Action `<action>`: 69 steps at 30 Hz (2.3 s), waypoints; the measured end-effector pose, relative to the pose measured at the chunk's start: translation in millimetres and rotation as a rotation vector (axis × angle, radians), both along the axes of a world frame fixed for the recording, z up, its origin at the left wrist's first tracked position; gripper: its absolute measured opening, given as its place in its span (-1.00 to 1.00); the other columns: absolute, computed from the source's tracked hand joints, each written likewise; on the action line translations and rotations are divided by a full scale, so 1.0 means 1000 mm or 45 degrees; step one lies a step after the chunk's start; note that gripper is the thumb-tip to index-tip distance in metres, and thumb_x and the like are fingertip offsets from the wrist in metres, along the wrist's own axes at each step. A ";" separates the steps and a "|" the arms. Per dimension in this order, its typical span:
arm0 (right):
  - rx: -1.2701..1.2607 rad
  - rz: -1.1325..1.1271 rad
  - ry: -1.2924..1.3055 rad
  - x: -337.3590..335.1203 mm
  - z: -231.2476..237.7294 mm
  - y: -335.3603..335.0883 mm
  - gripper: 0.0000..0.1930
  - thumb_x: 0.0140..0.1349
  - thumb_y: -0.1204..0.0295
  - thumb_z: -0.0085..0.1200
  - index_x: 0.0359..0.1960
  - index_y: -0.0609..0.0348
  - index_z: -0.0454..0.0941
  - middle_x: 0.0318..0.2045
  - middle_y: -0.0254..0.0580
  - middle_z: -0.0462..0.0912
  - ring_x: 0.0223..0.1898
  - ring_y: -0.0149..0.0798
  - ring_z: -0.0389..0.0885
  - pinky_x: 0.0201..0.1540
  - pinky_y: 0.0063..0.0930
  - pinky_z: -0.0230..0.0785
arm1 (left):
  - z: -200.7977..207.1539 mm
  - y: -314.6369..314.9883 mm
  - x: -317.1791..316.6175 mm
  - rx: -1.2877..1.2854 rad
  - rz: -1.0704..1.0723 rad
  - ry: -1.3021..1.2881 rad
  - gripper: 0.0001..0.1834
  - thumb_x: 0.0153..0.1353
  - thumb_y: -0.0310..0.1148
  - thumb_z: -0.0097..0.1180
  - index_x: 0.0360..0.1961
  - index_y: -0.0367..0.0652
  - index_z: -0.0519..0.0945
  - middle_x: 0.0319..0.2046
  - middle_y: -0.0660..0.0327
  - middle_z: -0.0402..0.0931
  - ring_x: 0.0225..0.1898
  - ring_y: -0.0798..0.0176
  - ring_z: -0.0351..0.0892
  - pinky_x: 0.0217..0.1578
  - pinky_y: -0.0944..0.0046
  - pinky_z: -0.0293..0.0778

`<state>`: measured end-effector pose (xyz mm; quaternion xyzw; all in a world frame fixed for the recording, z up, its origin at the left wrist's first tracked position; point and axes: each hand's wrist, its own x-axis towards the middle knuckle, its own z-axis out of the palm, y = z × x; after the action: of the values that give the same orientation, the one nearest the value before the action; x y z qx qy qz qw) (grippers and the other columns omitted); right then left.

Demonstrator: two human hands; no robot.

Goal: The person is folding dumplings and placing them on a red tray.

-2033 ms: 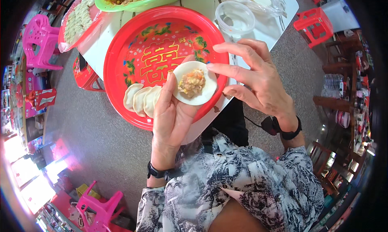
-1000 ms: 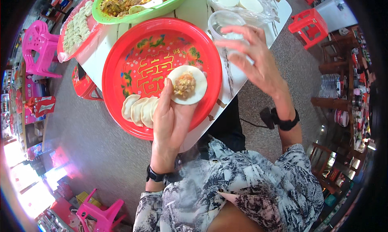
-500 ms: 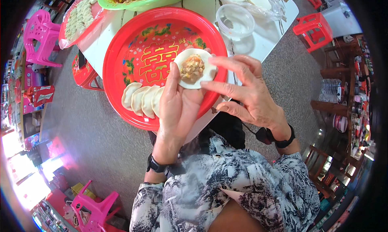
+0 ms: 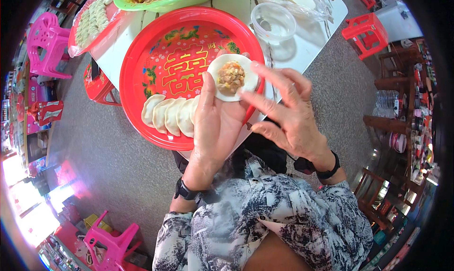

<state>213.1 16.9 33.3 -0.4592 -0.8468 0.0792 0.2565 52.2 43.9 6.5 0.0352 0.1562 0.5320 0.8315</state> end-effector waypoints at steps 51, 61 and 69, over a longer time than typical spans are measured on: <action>0.115 -0.372 -0.126 0.073 -0.054 0.123 -0.46 0.39 -0.04 -0.27 -0.15 0.07 0.69 0.24 -0.27 0.34 0.29 -0.05 0.07 0.31 -0.13 -0.11 | 0.004 -0.007 -0.013 -0.091 -0.222 -0.127 -0.30 0.42 0.09 -0.39 0.36 -0.24 0.06 0.31 0.01 0.15 0.34 0.06 0.11 0.35 0.05 0.02; 0.068 -0.139 0.148 0.049 -0.003 0.093 -0.47 0.44 0.04 -0.41 -0.11 -0.01 0.67 0.25 -0.20 0.32 0.28 -0.07 0.06 0.34 -0.22 -0.19 | 0.003 0.004 -0.020 -0.038 -0.320 -0.111 -0.22 0.37 0.20 -0.42 0.39 -0.17 -0.01 0.33 -0.02 0.10 0.35 0.03 0.11 0.34 0.05 0.04; 0.072 0.240 -0.140 -0.010 0.011 0.037 -0.46 0.33 -0.14 -0.33 -0.13 -0.11 0.64 0.26 -0.22 0.34 0.28 -0.07 0.08 0.31 -0.24 -0.05 | 0.005 0.000 -0.020 -0.085 -0.419 -0.171 -0.19 0.34 0.28 -0.48 0.39 -0.11 0.01 0.25 0.09 0.22 0.22 0.10 0.29 0.15 0.08 0.29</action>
<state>203.2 54.3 44.0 -0.3737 -0.9010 0.0539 0.2138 32.5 43.9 12.0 -0.0029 0.1097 0.3845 0.9166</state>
